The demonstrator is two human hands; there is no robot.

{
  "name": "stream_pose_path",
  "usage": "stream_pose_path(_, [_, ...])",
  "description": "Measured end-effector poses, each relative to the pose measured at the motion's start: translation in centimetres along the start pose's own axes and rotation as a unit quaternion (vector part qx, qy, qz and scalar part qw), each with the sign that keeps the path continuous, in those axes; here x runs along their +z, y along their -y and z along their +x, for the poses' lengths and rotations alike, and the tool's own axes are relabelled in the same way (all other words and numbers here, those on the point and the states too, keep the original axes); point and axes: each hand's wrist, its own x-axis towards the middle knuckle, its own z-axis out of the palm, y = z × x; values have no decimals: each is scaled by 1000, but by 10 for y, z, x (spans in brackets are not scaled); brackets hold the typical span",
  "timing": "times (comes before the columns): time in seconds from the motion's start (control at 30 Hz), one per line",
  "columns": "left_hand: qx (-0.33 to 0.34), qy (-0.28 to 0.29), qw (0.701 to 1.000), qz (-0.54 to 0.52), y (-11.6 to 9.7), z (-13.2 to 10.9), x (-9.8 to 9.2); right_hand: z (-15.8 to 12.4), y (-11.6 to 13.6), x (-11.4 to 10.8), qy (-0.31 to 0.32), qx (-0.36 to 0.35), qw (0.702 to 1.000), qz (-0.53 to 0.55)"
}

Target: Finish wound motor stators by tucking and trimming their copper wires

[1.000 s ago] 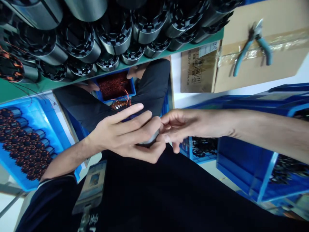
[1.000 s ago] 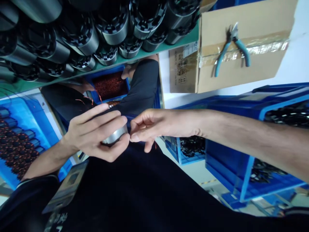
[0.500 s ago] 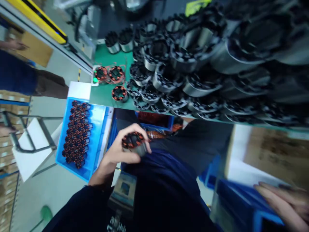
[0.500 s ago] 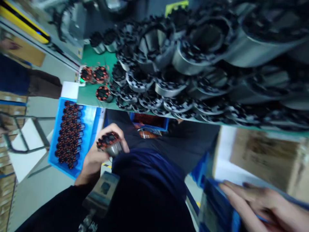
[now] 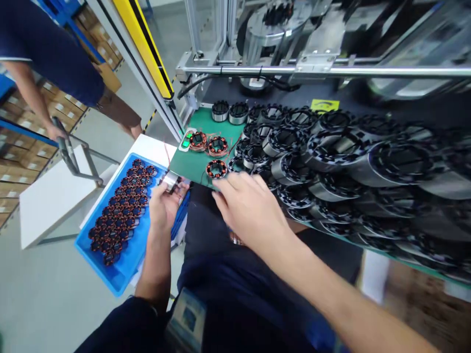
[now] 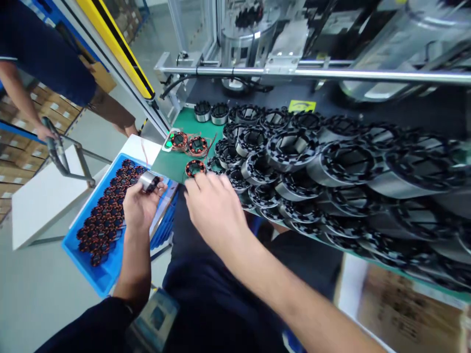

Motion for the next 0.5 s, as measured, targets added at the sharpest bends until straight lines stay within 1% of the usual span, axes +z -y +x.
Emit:
stream_pose_path(0.03, [7, 6, 1000, 19, 3, -3, -5, 33, 2, 2, 59, 40, 997, -39])
stream_pose_path(0.1, [39, 12, 996, 78, 7, -8, -15, 89, 1, 10, 86, 83, 990, -74])
stream_pose_path(0.13, [62, 13, 991, 114, 8, -9, -19, 110, -2, 15, 101, 104, 986, -88])
stream_pose_path(0.17, [86, 15, 984, 153, 7, -8, -22, 127, -4, 20, 109, 120, 982, -98])
stream_pose_path(0.23, [125, 34, 966, 224, 3, -5, -26, 149, -10, 28, 129, 140, 975, -115])
stream_pose_path(0.3, [151, 69, 946, 279, -2, 3, -26, 157, -14, 29, 137, 139, 973, -125])
stream_pose_path(0.37, [169, 104, 927, 319, -2, 15, -21, 157, -15, 22, 130, 130, 974, -131])
stream_pose_path(0.43, [187, 125, 910, 350, 5, 32, -12, 149, -12, 5, 101, 119, 978, -138])
stream_pose_path(0.5, [204, 137, 893, 377, 18, 51, -2, 132, -6, -17, 61, 106, 982, -145])
